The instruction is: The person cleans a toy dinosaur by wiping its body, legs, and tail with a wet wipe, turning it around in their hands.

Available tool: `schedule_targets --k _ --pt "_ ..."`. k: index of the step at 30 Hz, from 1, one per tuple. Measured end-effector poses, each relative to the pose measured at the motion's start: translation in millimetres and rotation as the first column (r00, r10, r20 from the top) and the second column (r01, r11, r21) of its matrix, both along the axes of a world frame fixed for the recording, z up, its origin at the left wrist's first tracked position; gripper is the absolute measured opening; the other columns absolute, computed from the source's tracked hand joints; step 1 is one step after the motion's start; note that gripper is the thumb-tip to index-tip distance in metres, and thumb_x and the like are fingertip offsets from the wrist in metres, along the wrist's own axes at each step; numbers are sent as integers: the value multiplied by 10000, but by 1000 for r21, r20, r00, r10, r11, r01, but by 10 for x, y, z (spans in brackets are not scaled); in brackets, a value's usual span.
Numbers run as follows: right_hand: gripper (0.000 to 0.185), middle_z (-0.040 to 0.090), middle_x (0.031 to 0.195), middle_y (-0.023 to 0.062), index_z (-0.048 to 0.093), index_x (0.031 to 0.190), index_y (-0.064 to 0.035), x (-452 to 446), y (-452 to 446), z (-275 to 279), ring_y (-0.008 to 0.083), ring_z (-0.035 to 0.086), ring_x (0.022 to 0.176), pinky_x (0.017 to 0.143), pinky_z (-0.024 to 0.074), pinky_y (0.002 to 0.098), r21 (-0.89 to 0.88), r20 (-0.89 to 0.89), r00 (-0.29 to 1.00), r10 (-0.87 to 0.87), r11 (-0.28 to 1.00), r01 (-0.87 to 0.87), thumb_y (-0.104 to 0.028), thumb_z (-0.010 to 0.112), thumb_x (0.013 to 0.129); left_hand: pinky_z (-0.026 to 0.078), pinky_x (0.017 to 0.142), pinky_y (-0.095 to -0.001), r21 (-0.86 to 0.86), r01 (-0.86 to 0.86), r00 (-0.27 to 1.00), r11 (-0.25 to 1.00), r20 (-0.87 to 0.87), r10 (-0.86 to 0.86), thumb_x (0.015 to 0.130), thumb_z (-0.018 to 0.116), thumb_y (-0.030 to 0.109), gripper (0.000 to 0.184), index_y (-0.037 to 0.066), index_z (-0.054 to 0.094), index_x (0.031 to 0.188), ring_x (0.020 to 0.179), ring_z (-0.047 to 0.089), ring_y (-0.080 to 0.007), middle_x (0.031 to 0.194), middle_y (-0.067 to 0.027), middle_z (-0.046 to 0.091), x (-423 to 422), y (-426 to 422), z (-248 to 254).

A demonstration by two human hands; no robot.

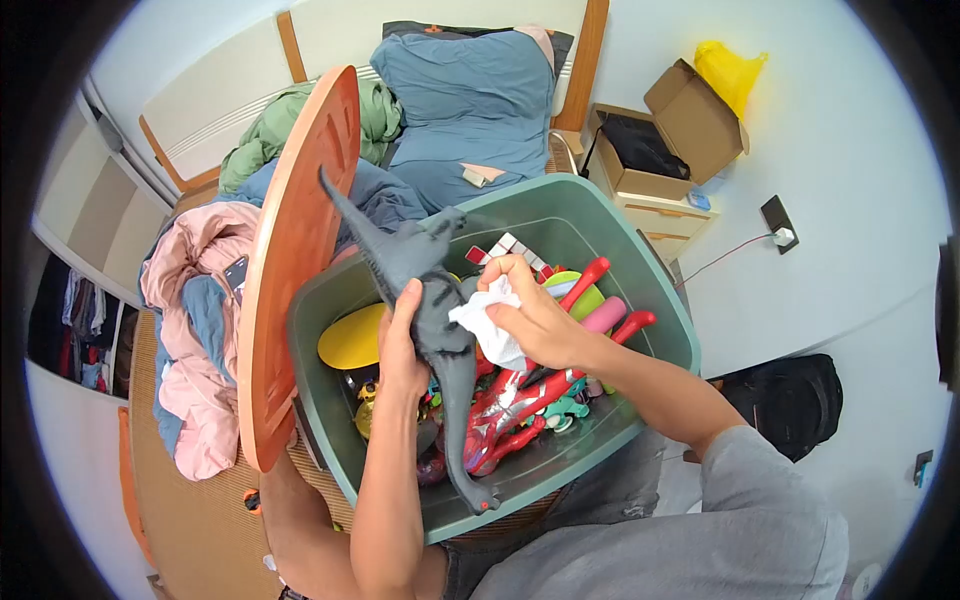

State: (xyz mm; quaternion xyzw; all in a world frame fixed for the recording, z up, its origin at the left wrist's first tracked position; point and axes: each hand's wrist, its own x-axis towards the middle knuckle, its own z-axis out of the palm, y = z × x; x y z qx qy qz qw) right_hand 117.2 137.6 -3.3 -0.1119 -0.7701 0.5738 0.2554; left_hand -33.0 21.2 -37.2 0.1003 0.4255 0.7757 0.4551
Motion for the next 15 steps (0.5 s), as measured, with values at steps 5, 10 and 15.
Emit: schedule_targets --k 5,10,15 --pt "207 592 993 103 599 997 -24 -91 6 -79 223 607 935 809 478 337 339 -37 996 81 938 -64 2 607 792 485 813 -291 -65 -92 955 994 -288 69 835 746 325 537 -18 524 1183 903 606 -156 1044 -108 630 68 75 -107" --pt "195 589 969 90 611 1009 -32 -166 20 -268 211 599 907 786 474 319 418 -121 992 23 908 30 -40 639 816 474 829 -292 -99 -97 936 990 -348 57 810 757 358 610 -39 498 1195 937 592 -169 1054 -133 616 71 97 -164" --pt "159 602 917 91 626 981 -27 -212 -24 -321 215 600 843 732 468 311 231 -135 985 -110 963 139 -121 664 859 461 851 -303 -100 -110 914 989 -402 60 812 742 394 626 -44 499 1188 946 585 -179 1051 -129 611 62 92 -165"
